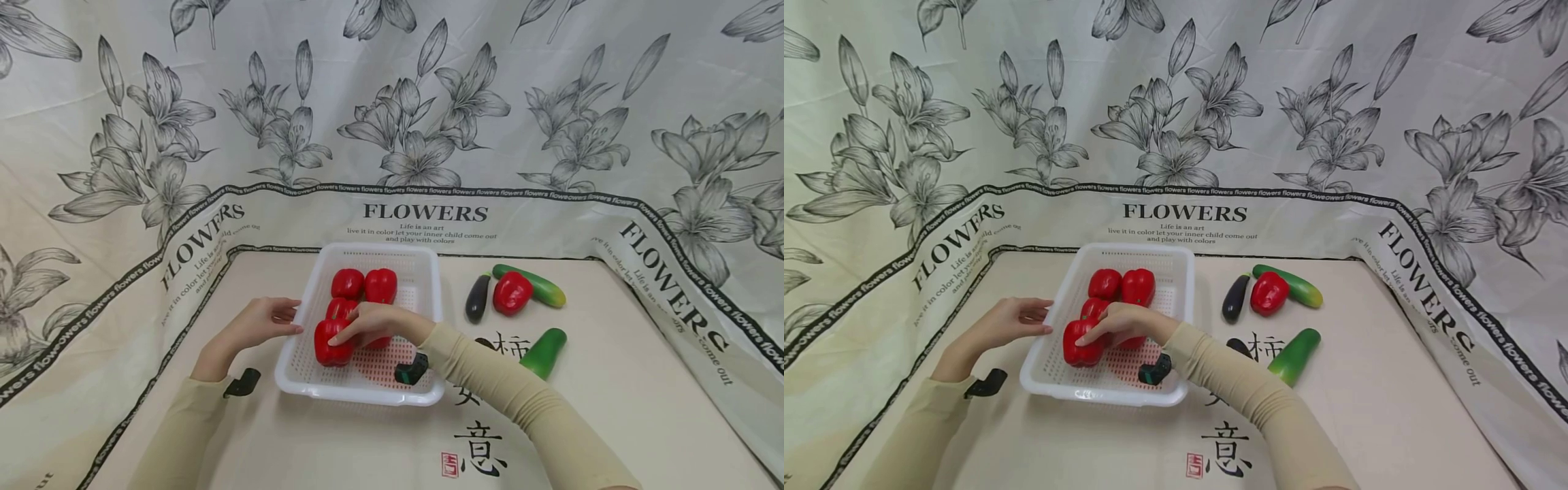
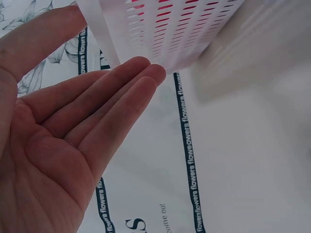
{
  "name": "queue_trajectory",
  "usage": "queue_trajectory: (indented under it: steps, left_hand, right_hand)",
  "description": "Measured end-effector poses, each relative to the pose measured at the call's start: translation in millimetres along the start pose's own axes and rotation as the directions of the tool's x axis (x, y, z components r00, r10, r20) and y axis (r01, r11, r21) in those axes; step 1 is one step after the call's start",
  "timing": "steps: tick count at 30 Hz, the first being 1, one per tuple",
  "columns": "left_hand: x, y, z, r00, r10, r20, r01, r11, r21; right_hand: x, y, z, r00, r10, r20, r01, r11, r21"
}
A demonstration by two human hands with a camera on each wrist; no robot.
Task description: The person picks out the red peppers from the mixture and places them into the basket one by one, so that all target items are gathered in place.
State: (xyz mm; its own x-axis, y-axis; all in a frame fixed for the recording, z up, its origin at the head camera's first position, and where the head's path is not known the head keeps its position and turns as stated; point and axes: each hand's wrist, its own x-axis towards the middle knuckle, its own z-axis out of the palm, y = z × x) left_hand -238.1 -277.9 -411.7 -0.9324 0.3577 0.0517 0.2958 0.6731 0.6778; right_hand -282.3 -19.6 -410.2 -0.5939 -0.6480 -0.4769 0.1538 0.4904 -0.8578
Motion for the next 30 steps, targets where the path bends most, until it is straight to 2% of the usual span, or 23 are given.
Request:
queue_trajectory:
  steps: [17, 24, 30]
  left_hand:
    - [-0.4, 1.1, -0.4, 1.0, -0.005, 0.001, 0.005, 1.0, 0.001]
    - [-0.9, 2.7, 0.0, 1.0, -0.006, 0.009, 0.006, 1.0, -0.011]
    - [-1.4, 3.2, -0.6, 1.0, -0.006, 0.0, 0.006, 1.0, -0.001]
  right_hand:
    - [5.9, 6.1, 7.5, 0.996, 0.042, 0.082, -0.031, 0.992, -0.126]
    - [7.4, 8.2, 14.7, 0.998, 0.057, 0.037, -0.045, 0.965, -0.259]
    - [9.3, 9.1, 15.9, 0.998, 0.053, 0.037, -0.039, 0.951, -0.307]
